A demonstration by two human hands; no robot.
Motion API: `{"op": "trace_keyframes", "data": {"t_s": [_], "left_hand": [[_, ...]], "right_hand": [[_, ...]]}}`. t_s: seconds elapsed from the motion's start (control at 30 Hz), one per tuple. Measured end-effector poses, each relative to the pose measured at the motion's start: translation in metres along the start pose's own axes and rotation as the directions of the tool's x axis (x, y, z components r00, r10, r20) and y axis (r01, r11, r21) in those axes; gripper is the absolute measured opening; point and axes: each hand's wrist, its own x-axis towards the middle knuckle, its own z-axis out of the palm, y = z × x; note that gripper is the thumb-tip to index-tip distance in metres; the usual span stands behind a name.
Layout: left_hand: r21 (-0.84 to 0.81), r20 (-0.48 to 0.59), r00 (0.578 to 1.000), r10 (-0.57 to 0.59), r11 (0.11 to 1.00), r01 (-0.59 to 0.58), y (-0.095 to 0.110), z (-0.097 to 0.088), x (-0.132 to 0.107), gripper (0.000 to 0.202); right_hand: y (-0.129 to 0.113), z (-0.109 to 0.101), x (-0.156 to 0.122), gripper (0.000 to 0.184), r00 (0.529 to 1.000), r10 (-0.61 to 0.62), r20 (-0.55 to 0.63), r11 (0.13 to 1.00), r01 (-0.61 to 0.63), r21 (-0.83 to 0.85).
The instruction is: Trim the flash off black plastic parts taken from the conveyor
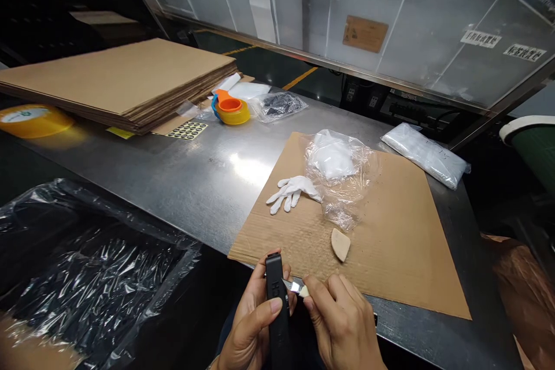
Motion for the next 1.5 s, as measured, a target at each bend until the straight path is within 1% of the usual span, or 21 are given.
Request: {"op": "trace_keyframes", "data": {"t_s": [0.2,0.4,0.47,0.57,0.7,0.83,0.93,1.03,1.1,1.23,1.3,1.37,1.43,1.5], "left_hand": [[-0.002,0.022,1.000,-0.009,1.000,0.009,0.001,-0.001,0.001,0.074],[0.014,0.032,0.999,-0.018,1.000,0.017,-0.001,-0.005,0.002,0.075],[0.027,0.064,0.998,-0.005,1.000,0.003,-0.002,-0.007,0.003,0.073],[0.048,0.128,0.991,0.028,0.998,-0.035,-0.004,-0.011,0.006,0.070],[0.064,0.164,0.985,0.056,0.996,-0.067,-0.006,-0.014,0.009,0.065],[0.062,0.187,0.981,0.045,0.996,-0.057,-0.005,-0.014,0.008,0.064],[0.059,0.195,0.981,-0.005,0.998,-0.007,-0.005,-0.014,0.006,0.062],[0.075,0.210,0.973,-0.096,0.994,0.081,-0.003,-0.014,0.004,0.059],[0.104,0.230,0.961,-0.155,0.986,0.134,-0.002,-0.014,0.002,0.058],[0.163,0.229,0.951,-0.208,0.971,0.173,0.004,-0.011,0.000,0.054],[0.187,0.226,0.948,-0.225,0.965,0.185,0.006,-0.010,0.000,0.053],[0.213,0.234,0.939,-0.252,0.956,0.204,0.007,-0.010,0.000,0.053],[0.236,0.246,0.926,-0.285,0.945,0.228,0.006,-0.012,0.000,0.055],[0.245,0.255,0.916,-0.310,0.937,0.248,0.003,-0.016,0.002,0.054]], "right_hand": [[-0.003,-0.001,0.000,0.024,1.000,-0.006,-0.026,1.000,0.005,-0.012],[0.000,0.001,0.001,0.024,0.999,-0.026,-0.032,0.999,0.024,-0.045],[0.002,0.003,0.001,0.024,0.999,-0.022,-0.031,0.999,0.020,-0.047],[0.005,0.007,0.001,0.023,1.000,0.016,-0.025,1.000,-0.017,-0.021],[0.006,0.010,-0.001,0.026,0.995,0.090,-0.046,0.994,-0.086,0.072],[0.004,0.007,-0.002,0.027,0.984,0.173,-0.031,0.949,-0.158,0.273],[0.000,0.005,0.000,0.025,0.973,0.229,0.027,0.882,-0.219,0.417],[-0.003,0.002,0.007,0.026,0.954,0.281,0.104,0.820,-0.295,0.490],[-0.004,-0.001,0.013,0.025,0.956,0.262,0.133,0.799,-0.292,0.525],[-0.002,-0.011,0.023,0.025,0.978,0.136,0.156,0.786,-0.202,0.584],[0.000,-0.016,0.026,0.025,0.981,0.097,0.170,0.800,-0.179,0.573],[0.002,-0.020,0.028,0.021,0.980,0.076,0.183,0.820,-0.166,0.547],[0.004,-0.021,0.030,0.016,0.982,0.056,0.179,0.836,-0.144,0.529],[0.006,-0.020,0.031,0.015,0.986,0.042,0.163,0.841,-0.123,0.527]]}}
